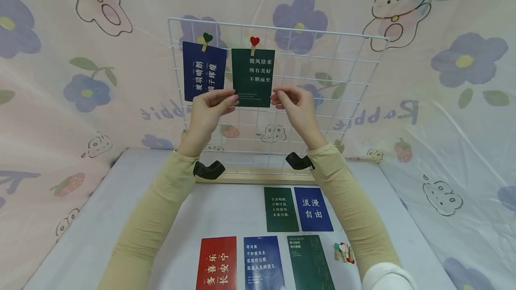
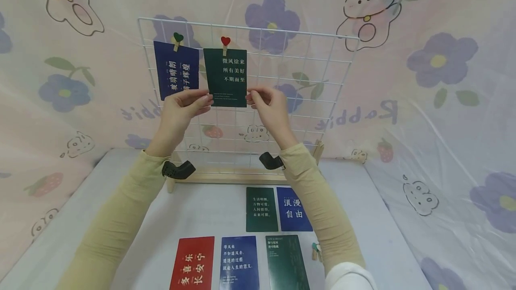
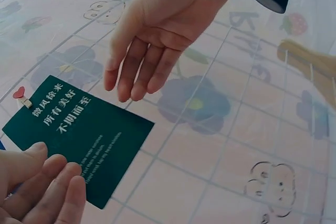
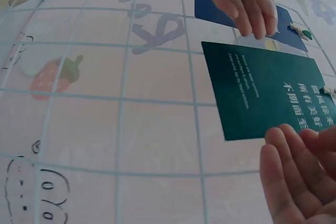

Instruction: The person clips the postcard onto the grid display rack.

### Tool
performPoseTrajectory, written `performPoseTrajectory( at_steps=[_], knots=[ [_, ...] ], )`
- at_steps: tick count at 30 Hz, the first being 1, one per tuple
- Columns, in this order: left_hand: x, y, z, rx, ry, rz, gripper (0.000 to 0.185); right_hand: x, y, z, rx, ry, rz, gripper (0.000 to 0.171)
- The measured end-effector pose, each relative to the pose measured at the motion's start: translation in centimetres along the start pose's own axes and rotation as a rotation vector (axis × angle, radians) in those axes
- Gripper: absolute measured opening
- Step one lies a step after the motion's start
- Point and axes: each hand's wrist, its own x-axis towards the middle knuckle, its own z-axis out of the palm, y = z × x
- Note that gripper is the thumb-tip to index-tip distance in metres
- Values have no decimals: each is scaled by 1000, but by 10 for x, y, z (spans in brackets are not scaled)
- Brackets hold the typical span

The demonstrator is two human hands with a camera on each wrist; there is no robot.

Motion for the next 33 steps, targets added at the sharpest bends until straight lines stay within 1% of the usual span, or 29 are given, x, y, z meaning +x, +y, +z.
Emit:
performPoseTrajectory(
  at_steps=[4, 7, 12, 16, 20, 23, 28, 31, 33],
  knots=[
    [-10, -9, -2, -4, -62, -60, 31, -8, 21, -9, 26, -13, 25, 24],
    [-19, -16, -3, -5, -112, -109, 35, -17, 30, -15, 18, -27, 51, 26],
    [-31, -34, -5, -36, -164, -203, 41, -33, 39, -28, 26, -53, 100, 27],
    [-37, -48, -4, -49, -186, -261, 41, -42, 47, -37, 34, -54, 129, 30],
    [-44, -59, -3, -53, -208, -282, 39, -51, 54, -44, 37, -67, 149, 29],
    [-49, -66, -2, -63, -217, -312, 37, -59, 57, -47, 25, -81, 158, 27],
    [-58, -79, -2, -35, -212, -396, 38, -74, 62, -50, 17, -99, 196, 28],
    [-64, -88, -3, -26, -229, -408, 37, -84, 65, -52, 18, -105, 221, 29],
    [-69, -94, -2, -14, -252, -411, 37, -90, 68, -54, 14, -112, 237, 28]
  ],
)
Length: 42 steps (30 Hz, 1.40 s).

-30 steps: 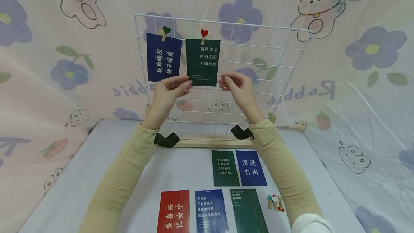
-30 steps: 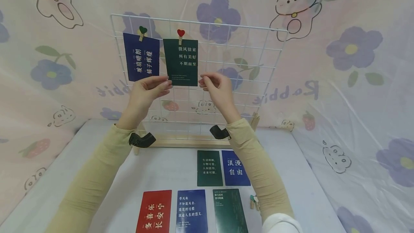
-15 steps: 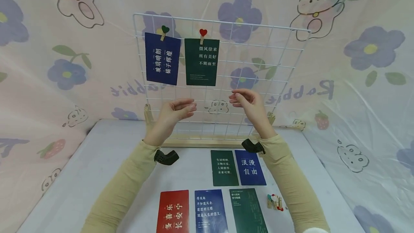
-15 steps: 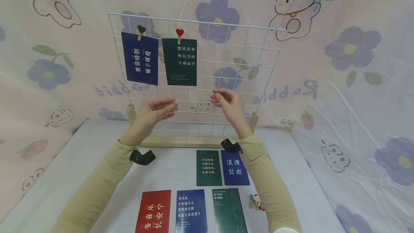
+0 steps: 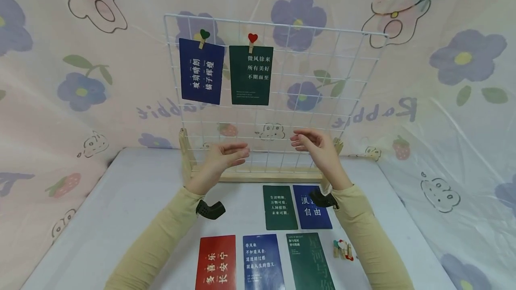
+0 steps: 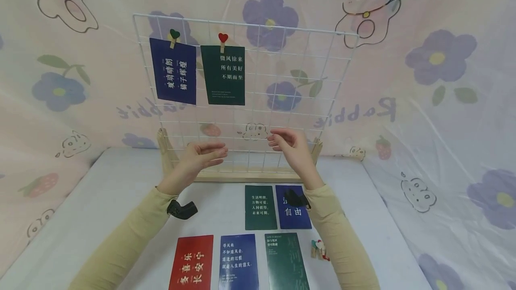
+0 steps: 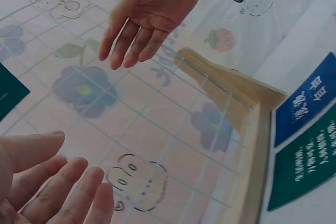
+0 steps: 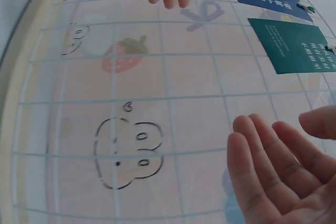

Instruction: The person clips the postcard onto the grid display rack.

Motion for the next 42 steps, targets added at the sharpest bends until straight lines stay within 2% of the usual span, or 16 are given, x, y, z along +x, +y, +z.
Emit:
performPoseTrajectory(
  at_steps=[8, 14, 18, 25, 30, 37, 42],
  knots=[
    [-5, -37, 5, 41, -13, -78, 36, -21, 16, -10, -33, -31, 57, 28],
    [-8, -56, 4, 56, -35, -114, 34, -35, 25, -18, -37, -29, 87, 30],
    [-8, -65, 4, 62, -53, -132, 34, -45, 32, -22, -43, -44, 119, 33],
    [-9, -75, 4, 59, -55, -178, 31, -60, 42, -29, -69, -69, 106, 32],
    [-11, -82, 4, 63, -75, -208, 34, -70, 47, -36, -88, -82, 138, 32],
    [-12, -92, 8, 67, -128, -237, 44, -87, 57, -44, -134, -189, 229, 33],
    [-11, -97, 13, 67, -127, -285, 48, -97, 64, -49, -138, -245, 283, 35]
  ],
)
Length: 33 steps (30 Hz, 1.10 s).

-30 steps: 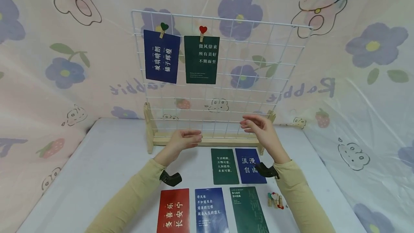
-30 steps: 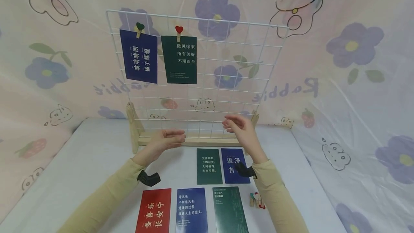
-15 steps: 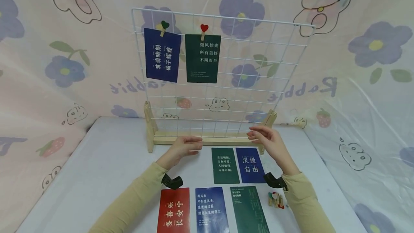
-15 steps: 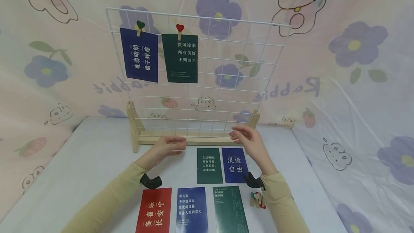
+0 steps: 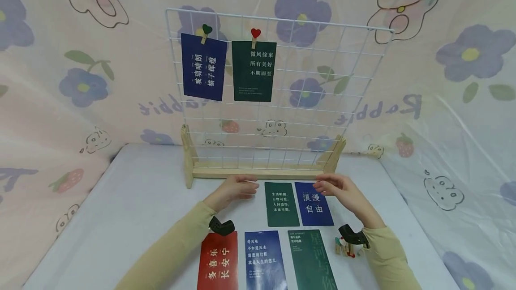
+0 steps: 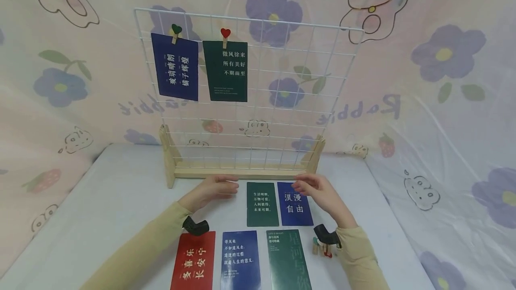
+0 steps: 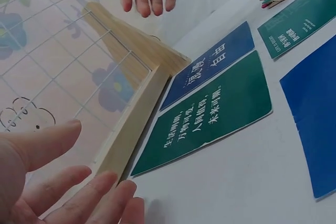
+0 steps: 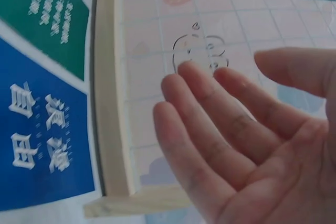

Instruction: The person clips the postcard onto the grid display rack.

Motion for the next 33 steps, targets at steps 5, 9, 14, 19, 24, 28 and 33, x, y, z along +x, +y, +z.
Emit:
performPoseTrajectory(
  at_steps=[5, 9, 14, 19, 24, 28, 33],
  knots=[
    [4, -2, 5, -40, -5, -37, 48, -9, 9, -2, -8, -31, 71, 38],
    [8, -3, 9, -25, -31, -54, 49, -18, 20, -6, -12, -60, 122, 42],
    [13, -3, 13, -2, -40, -61, 52, -29, 33, -10, -25, -75, 157, 46],
    [19, 0, 17, 3, -39, -59, 53, -39, 41, -11, -8, -74, 209, 47],
    [23, 0, 21, 12, -16, -102, 54, -49, 49, -12, 12, -74, 246, 48],
    [27, -2, 24, 14, 18, -129, 52, -58, 55, -13, 35, -70, 262, 49],
    [33, -4, 26, 10, 45, -150, 51, -67, 61, -13, 53, -50, 290, 49]
  ],
)
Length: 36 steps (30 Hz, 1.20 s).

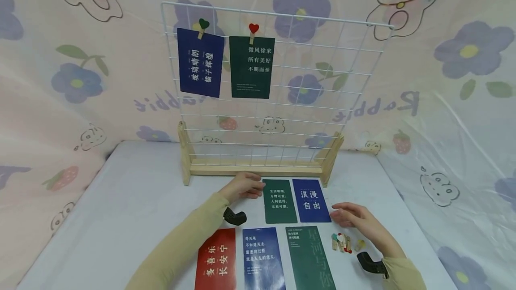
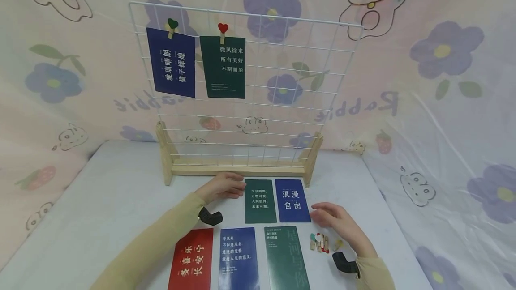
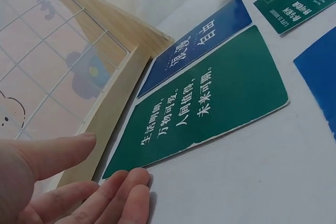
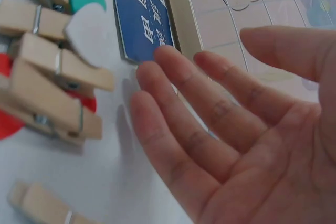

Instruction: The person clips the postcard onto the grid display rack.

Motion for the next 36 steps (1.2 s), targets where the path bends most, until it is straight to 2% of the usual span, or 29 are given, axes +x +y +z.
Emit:
performPoseTrajectory(
  at_steps=[3, 10, 13, 22, 25, 30, 36],
  knots=[
    [1, 0, -1, 4, 1, 3, 51, -3, 2, 0, 6, 17, 22, 51],
    [3, 1, -2, 31, -7, 6, 50, -10, 6, -2, 12, -3, -1, 51],
    [6, 0, -3, 36, -8, 6, 49, -11, 8, -1, 13, 9, 25, 51],
    [7, -1, 0, 45, 8, 54, 45, -13, 6, 1, 15, 6, 34, 52],
    [8, -2, 1, 68, 25, 67, 44, -13, 5, 1, 16, 8, 45, 52],
    [9, -2, 4, 78, 65, 48, 42, -12, 6, 0, 15, -13, 21, 51],
    [14, -6, 8, 98, 116, 85, 41, -12, 10, -1, 20, -9, 38, 51]
  ],
)
